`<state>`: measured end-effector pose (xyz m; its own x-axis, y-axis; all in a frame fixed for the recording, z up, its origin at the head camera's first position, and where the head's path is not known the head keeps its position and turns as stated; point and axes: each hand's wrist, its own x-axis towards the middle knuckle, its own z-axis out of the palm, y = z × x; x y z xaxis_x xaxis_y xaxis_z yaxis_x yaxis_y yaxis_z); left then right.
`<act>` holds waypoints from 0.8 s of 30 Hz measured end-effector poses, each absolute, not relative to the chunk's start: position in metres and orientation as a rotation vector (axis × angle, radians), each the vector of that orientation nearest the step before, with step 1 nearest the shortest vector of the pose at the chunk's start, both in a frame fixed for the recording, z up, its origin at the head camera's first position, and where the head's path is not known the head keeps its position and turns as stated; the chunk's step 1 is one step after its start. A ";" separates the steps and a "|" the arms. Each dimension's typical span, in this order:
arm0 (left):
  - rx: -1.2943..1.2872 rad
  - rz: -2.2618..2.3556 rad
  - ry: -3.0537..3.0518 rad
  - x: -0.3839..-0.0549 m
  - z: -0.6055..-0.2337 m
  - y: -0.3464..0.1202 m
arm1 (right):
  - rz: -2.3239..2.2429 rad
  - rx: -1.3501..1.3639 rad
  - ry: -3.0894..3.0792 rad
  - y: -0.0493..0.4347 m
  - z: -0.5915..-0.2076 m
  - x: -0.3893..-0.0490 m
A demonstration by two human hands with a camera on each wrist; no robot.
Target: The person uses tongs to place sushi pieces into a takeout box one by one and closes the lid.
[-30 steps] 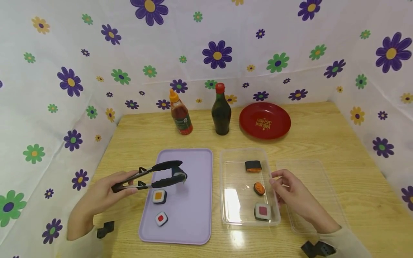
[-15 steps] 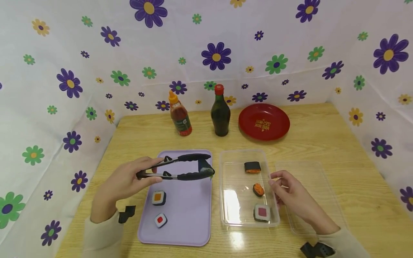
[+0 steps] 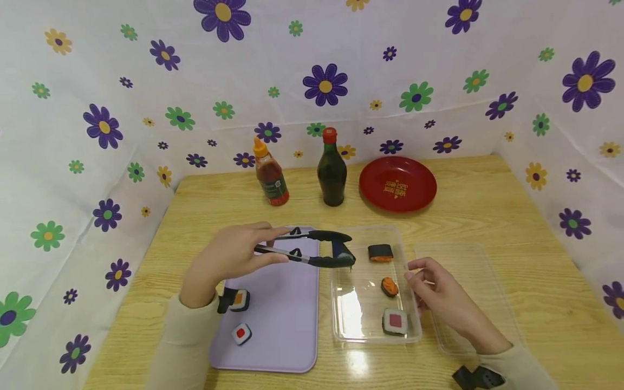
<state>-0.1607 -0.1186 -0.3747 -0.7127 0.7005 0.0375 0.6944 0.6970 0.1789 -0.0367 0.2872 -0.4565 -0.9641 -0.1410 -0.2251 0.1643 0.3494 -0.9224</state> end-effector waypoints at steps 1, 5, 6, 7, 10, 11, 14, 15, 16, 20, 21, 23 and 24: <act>1.175 0.252 2.862 -0.161 -0.373 -0.115 | -1.654 0.016 2.350 0.287 -0.457 -0.037; 1.187 0.168 2.861 -0.161 -0.367 -0.101 | -1.656 0.003 2.344 0.287 -0.457 -0.038; 1.192 0.159 2.859 -0.161 -0.365 -0.097 | -1.657 -0.001 2.344 0.287 -0.457 -0.038; 1.190 0.152 2.855 -0.161 -0.363 -0.094 | -1.657 -0.004 2.345 0.287 -0.458 -0.038; 1.173 0.098 2.854 -0.161 -0.358 -0.083 | -1.660 -0.009 2.348 0.287 -0.458 -0.038; 1.173 0.076 2.852 -0.162 -0.357 -0.080 | -1.660 -0.008 2.349 0.287 -0.458 -0.038; 1.167 0.006 2.840 -0.164 -0.354 -0.070 | -1.666 -0.007 2.348 0.287 -0.458 -0.038; 1.165 -0.017 2.836 -0.165 -0.353 -0.067 | -1.669 -0.008 2.347 0.287 -0.458 -0.038; 1.163 -0.031 2.830 -0.166 -0.353 -0.064 | -1.669 -0.009 2.349 0.287 -0.458 -0.037; 1.130 -0.113 2.805 -0.169 -0.351 -0.052 | -1.671 -0.013 2.348 0.287 -0.457 -0.037; 1.120 -0.135 2.799 -0.169 -0.350 -0.050 | -1.670 -0.013 2.348 0.287 -0.457 -0.037; 1.110 -0.179 2.787 -0.169 -0.348 -0.044 | -1.667 -0.012 2.349 0.288 -0.457 -0.037; 1.111 -0.200 2.784 -0.168 -0.347 -0.041 | -1.668 -0.012 2.348 0.288 -0.457 -0.037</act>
<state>-0.1683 -0.0411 -0.3472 -0.7182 0.6732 -0.1763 0.6915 0.7188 -0.0723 -0.0369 0.2878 -0.4570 -0.9659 -0.1565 -0.2065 0.1434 0.3407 -0.9291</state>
